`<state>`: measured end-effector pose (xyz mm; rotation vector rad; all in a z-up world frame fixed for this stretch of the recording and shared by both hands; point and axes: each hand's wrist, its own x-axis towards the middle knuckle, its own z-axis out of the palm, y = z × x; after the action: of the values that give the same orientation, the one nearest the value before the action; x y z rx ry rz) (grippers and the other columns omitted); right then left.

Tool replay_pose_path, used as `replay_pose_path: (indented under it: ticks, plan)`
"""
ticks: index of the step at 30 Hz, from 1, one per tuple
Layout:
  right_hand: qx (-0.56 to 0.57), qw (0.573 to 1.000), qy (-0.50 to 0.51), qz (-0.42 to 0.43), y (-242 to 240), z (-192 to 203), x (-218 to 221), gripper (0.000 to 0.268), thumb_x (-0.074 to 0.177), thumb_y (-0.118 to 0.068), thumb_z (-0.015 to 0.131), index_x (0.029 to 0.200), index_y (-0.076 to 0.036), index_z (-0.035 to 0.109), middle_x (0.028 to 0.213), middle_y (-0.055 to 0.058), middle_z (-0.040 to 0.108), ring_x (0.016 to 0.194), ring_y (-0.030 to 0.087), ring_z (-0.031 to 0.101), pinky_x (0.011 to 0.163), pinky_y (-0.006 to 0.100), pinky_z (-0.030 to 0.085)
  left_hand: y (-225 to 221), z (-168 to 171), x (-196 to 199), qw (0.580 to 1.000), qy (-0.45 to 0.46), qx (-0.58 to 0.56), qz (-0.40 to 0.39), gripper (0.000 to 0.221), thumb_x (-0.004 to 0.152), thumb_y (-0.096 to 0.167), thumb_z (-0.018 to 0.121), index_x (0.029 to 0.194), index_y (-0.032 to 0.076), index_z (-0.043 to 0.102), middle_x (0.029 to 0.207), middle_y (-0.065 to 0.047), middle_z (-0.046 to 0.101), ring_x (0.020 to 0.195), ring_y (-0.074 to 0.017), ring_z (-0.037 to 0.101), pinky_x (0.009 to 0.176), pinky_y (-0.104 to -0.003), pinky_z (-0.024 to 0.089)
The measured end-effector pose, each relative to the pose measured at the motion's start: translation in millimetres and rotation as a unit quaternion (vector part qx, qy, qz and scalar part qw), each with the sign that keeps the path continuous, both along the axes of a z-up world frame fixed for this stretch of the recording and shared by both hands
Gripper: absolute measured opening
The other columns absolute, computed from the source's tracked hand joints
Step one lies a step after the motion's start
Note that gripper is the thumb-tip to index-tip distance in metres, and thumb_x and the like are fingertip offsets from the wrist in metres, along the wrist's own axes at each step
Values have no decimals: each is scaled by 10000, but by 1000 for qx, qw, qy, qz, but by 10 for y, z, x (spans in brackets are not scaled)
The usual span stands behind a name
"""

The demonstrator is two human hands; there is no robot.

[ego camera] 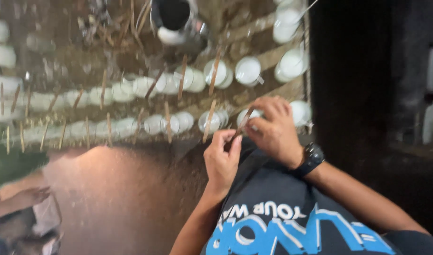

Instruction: Centering candle wicks by placing wooden sticks across the tops of glass jars filled with wax.

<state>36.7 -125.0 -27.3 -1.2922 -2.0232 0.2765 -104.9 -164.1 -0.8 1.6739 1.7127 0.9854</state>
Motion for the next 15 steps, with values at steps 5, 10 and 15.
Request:
replay_pose_path:
  ticks: [5, 10, 15]
  plan:
    - [3, 1000, -1, -12, -34, -43, -21, 130, 724, -242, 637, 676, -154, 554, 936, 49, 543, 996, 246, 513, 883, 430, 329, -10, -42, 20, 999, -17, -30, 30, 142, 752, 170, 641, 852, 80, 593, 648, -97, 628, 605, -266, 638, 490, -319, 504]
    - [-6, 1000, -4, 4, -25, -31, -3, 133, 737, -224, 643, 682, -132, 564, 955, 73, 543, 1013, 268, 509, 889, 441, 331, 3, -4, 22, 999, 19, -16, 24, 139, 752, 186, 642, 840, 90, 595, 655, -97, 629, 607, -277, 630, 483, -332, 496]
    - [-6, 1000, 6, 17, -13, -45, -16, 134, 771, -238, 631, 701, -140, 573, 957, 61, 538, 1019, 259, 510, 910, 431, 322, -4, -31, 10, 999, 36, -7, 33, 130, 743, 197, 650, 819, 107, 597, 637, -78, 622, 594, -257, 628, 482, -312, 494]
